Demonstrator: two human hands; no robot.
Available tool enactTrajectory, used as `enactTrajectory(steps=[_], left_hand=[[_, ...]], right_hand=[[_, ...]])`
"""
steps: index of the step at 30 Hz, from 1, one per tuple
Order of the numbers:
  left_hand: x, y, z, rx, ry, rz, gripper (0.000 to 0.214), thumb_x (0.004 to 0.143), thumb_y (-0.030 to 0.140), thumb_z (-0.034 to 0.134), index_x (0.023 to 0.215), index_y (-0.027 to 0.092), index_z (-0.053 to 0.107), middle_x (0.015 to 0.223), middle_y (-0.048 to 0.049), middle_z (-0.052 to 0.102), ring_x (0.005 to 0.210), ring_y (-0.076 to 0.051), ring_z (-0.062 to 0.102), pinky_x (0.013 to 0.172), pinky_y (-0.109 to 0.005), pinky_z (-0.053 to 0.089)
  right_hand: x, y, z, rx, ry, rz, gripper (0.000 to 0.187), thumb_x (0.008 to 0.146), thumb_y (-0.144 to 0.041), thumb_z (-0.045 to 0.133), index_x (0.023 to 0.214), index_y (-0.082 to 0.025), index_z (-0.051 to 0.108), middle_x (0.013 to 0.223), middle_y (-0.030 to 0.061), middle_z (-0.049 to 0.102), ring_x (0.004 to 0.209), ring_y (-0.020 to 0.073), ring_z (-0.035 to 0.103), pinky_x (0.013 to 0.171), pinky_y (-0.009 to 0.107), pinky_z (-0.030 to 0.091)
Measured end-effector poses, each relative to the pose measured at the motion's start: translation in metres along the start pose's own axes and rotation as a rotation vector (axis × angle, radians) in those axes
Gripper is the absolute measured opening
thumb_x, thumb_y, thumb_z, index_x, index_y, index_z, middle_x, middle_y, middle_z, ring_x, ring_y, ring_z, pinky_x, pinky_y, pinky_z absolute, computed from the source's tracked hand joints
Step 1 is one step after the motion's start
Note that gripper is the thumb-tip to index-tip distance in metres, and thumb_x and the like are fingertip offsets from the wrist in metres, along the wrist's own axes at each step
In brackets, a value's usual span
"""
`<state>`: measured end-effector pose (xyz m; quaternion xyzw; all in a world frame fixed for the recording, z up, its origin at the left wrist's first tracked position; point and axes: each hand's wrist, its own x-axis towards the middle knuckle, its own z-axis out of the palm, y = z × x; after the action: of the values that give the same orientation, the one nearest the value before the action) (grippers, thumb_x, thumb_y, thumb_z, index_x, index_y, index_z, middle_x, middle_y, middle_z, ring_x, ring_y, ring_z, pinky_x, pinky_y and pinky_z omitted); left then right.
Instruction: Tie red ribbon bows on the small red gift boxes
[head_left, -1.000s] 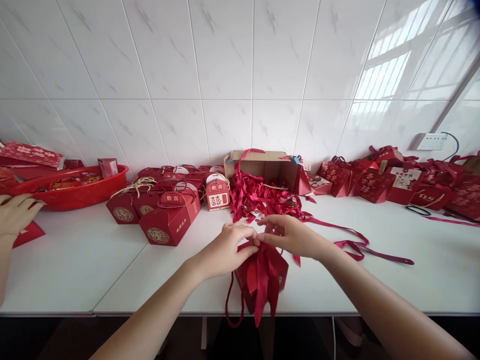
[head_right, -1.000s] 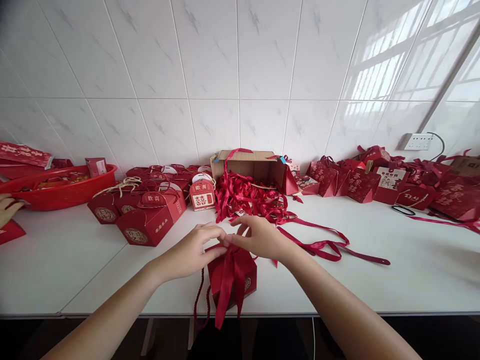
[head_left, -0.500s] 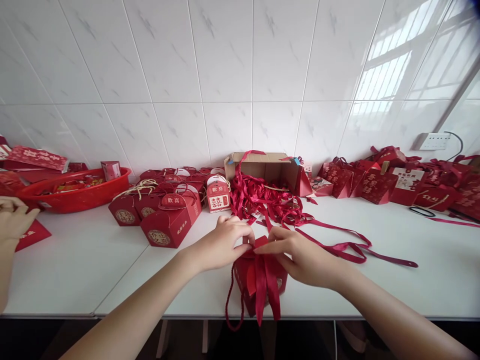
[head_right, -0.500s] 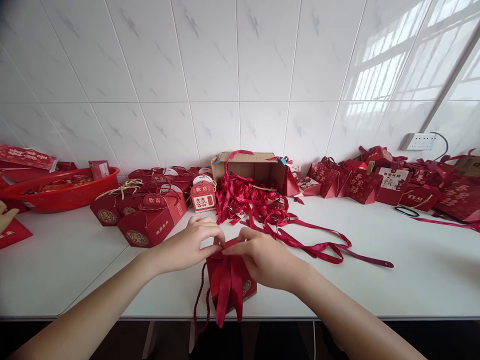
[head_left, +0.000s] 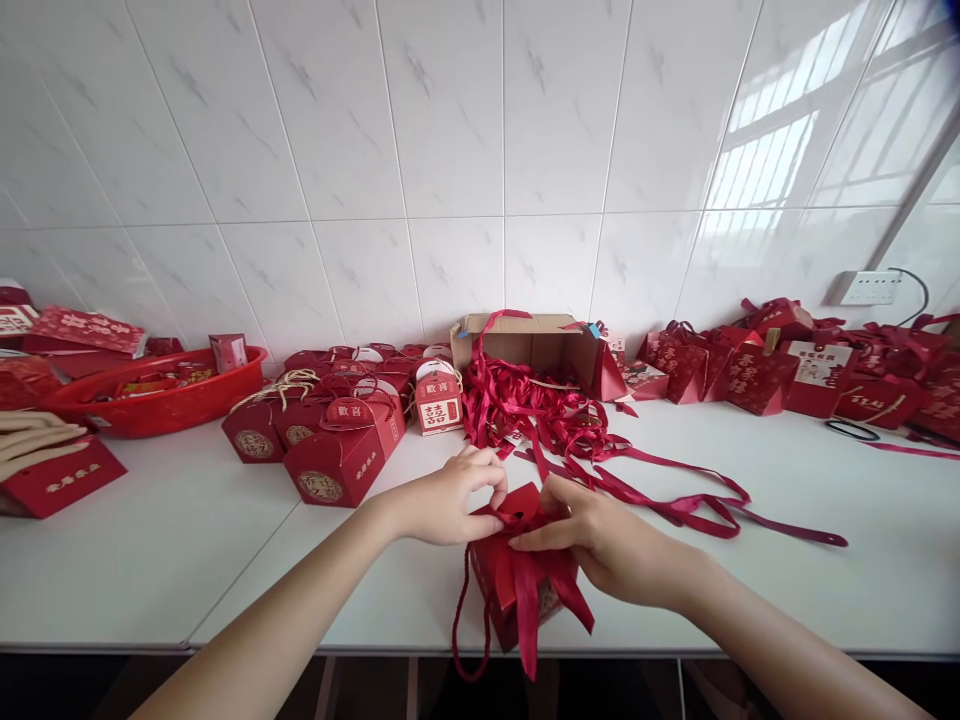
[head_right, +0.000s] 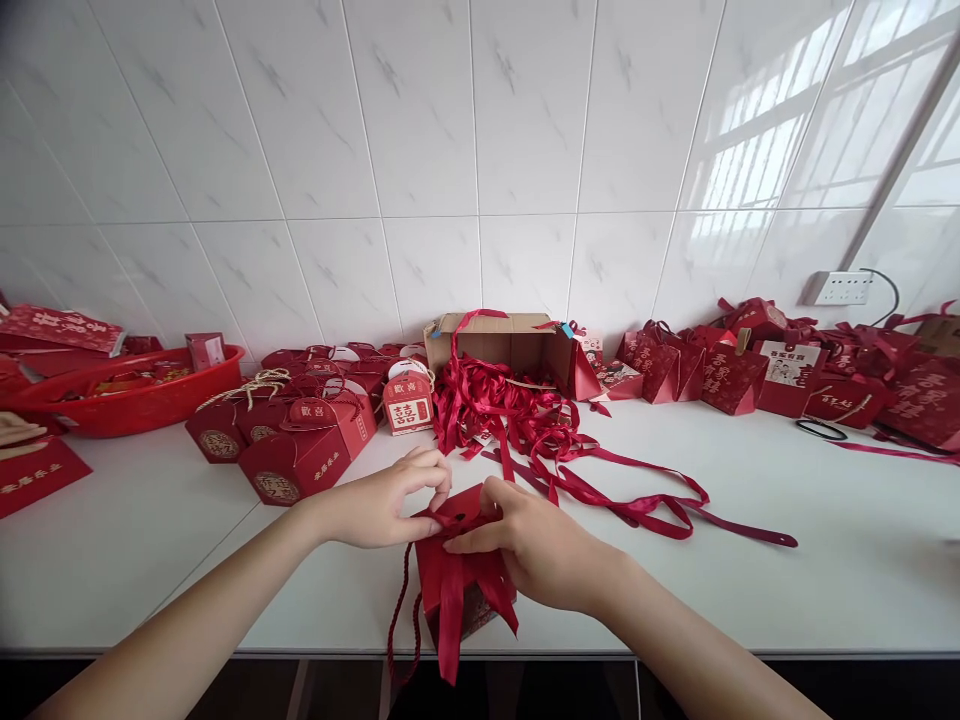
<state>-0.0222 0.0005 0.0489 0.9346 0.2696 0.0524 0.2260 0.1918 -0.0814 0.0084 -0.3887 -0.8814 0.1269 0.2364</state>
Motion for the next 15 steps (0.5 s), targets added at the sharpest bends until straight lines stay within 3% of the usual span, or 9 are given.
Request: enactTrajectory(steps=[7, 9, 12, 15], left_hand=[[0.0024, -0.0037, 0.0006, -0.046, -0.031, 0.035, 0.015, 0.076, 0.035, 0.068, 0.084, 0.025, 0.061, 0.128, -0.0038, 0.049, 0.125, -0.027, 0.036, 0.101, -0.040, 0.036], [0.0038, -0.0036, 0.0005, -0.070, -0.002, 0.038, 0.017, 0.083, 0.041, 0.059, 0.081, 0.024, 0.062, 0.127, -0.0038, 0.052, 0.125, -0.026, 0.036, 0.102, -0.040, 0.034], [0.0061, -0.0021, -0.0016, -0.146, 0.010, 0.035, 0.036, 0.093, 0.043, 0.039, 0.077, 0.024, 0.064, 0.125, -0.0037, 0.055, 0.126, -0.024, 0.037, 0.104, -0.038, 0.033], [0.0060, -0.0003, -0.0057, -0.207, -0.082, 0.084, 0.030, 0.091, 0.043, 0.044, 0.078, 0.025, 0.065, 0.130, -0.0009, 0.053, 0.129, -0.022, 0.037, 0.106, -0.034, 0.033]], right_hand=[[-0.0027, 0.0042, 0.0039, 0.045, 0.026, -0.024, 0.045, 0.087, -0.005, 0.047, 0.117, -0.032, 0.066, 0.086, 0.0056, 0.046, 0.077, 0.0156, 0.048, 0.068, 0.029, 0.046], [-0.0028, 0.0051, 0.0045, 0.056, 0.029, -0.030, 0.043, 0.087, -0.007, 0.048, 0.117, -0.032, 0.066, 0.087, 0.0058, 0.047, 0.079, 0.0161, 0.049, 0.070, 0.030, 0.047], [-0.0021, 0.0062, 0.0050, 0.081, 0.035, -0.049, 0.043, 0.086, -0.006, 0.048, 0.116, -0.031, 0.067, 0.092, 0.0067, 0.049, 0.084, 0.0172, 0.051, 0.074, 0.032, 0.048], [-0.0012, 0.0064, 0.0049, 0.105, 0.041, -0.054, 0.048, 0.084, -0.002, 0.047, 0.116, -0.031, 0.067, 0.096, 0.0073, 0.049, 0.088, 0.0175, 0.053, 0.076, 0.032, 0.049]])
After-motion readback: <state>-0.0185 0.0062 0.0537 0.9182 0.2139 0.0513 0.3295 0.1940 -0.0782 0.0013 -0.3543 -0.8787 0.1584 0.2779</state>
